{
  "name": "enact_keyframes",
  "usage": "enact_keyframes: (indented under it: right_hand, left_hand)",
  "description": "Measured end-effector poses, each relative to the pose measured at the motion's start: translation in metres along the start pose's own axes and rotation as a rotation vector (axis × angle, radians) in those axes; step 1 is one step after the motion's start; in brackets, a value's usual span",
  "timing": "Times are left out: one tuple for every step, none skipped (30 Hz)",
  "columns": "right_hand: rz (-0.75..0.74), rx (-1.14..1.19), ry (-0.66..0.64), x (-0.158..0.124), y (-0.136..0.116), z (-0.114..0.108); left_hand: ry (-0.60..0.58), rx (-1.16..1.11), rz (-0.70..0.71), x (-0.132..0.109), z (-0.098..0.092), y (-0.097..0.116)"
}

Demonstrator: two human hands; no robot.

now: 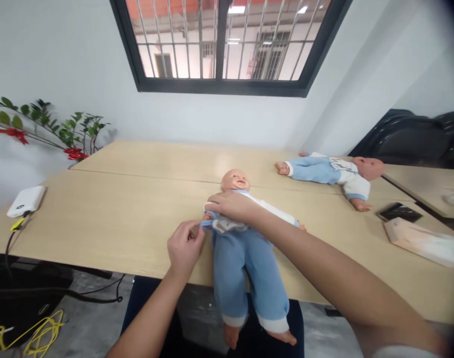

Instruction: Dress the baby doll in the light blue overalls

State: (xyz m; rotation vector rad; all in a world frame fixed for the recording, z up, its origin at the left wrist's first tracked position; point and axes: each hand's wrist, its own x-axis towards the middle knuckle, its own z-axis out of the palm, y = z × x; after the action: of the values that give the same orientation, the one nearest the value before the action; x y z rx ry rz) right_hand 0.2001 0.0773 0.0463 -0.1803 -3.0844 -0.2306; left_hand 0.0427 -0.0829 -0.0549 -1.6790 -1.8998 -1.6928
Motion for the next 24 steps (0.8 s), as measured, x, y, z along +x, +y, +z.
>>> enact_keyframes:
  right_hand:
    - [-0.024,0.02,-0.004,-0.002,0.001,0.0]
    - [-0.039,0.037,0.0,-0.004,0.001,0.0]
    - [-0.052,0.052,0.005,-0.005,0.002,0.0]
    - [-0.062,0.067,0.009,-0.005,0.002,0.0]
    - [-0.068,0.086,0.009,-0.005,0.002,0.001]
    - [-0.071,0.12,0.004,-0.005,0.002,0.001]
    - [-0.064,0.173,-0.005,-0.005,0.002,0.002]
    - [-0.039,0.246,-0.014,-0.005,0.002,0.002]
    - [0.006,0.339,-0.019,-0.006,0.002,0.001]
    - [0.072,0.445,-0.013,-0.006,0.001,0.001]
    - [0.152,0.549,0.008,-0.006,0.0,0.0]
    - [0.239,0.63,0.045,-0.005,-0.001,-0.001]
    - [0.324,0.682,0.089,-0.004,-0.002,-0.002]
    - [0.397,0.716,0.127,-0.002,-0.004,-0.004]
    - [0.452,0.741,0.146,0.0,-0.006,-0.005]
    - [0.49,0.761,0.14,0.003,-0.008,-0.006]
    - [0.513,0.787,0.106,0.005,-0.009,-0.007]
    - [0.53,0.824,0.054,0.008,-0.01,-0.008]
    - [0.548,0.868,-0.001,0.011,-0.011,-0.008]
    - [0.572,0.911,-0.049,0.012,-0.012,-0.008]
    - [0.607,0.951,-0.085,0.014,-0.012,-0.008]
    - [0.647,0.993,-0.105,0.014,-0.013,-0.008]
    - [0.683,1.037,-0.108,0.014,-0.013,-0.007]
    - [0.708,1.082,-0.096,0.014,-0.014,-0.007]
  left_hand:
    - [-0.001,-0.018,-0.065,0.001,0.001,0.001]
    - [-0.012,-0.042,-0.127,0.004,0.001,0.001]
    - [-0.033,-0.076,-0.187,0.007,0.003,0.0]
    - [-0.063,-0.119,-0.246,0.011,0.005,-0.001]
    - [-0.102,-0.167,-0.301,0.017,0.007,-0.003]
    - [-0.147,-0.219,-0.35,0.023,0.009,-0.006]
    - [-0.194,-0.27,-0.388,0.029,0.011,-0.009]
    - [-0.237,-0.309,-0.41,0.036,0.013,-0.012]
    - [-0.274,-0.326,-0.41,0.043,0.015,-0.015]
    - [-0.301,-0.321,-0.388,0.049,0.017,-0.018]
    - [-0.315,-0.295,-0.346,0.055,0.019,-0.02]
    - [-0.316,-0.251,-0.289,0.059,0.02,-0.021]
    - [-0.307,-0.197,-0.223,0.063,0.021,-0.022]
    - [-0.293,-0.143,-0.156,0.065,0.022,-0.022]
    - [-0.279,-0.095,-0.09,0.066,0.023,-0.023]
    - [-0.269,-0.051,-0.029,0.065,0.024,-0.023]
    - [-0.265,-0.011,0.029,0.065,0.024,-0.024]
    - [-0.265,0.025,0.084,0.063,0.025,-0.026]
    - [-0.267,0.055,0.135,0.061,0.025,-0.028]
    - [-0.266,0.074,0.18,0.059,0.026,-0.03]
    - [-0.258,0.083,0.216,0.058,0.026,-0.033]
    - [-0.243,0.082,0.242,0.056,0.026,-0.035]
    - [-0.222,0.073,0.256,0.055,0.026,-0.037]
    - [-0.203,0.062,0.259,0.054,0.026,-0.038]
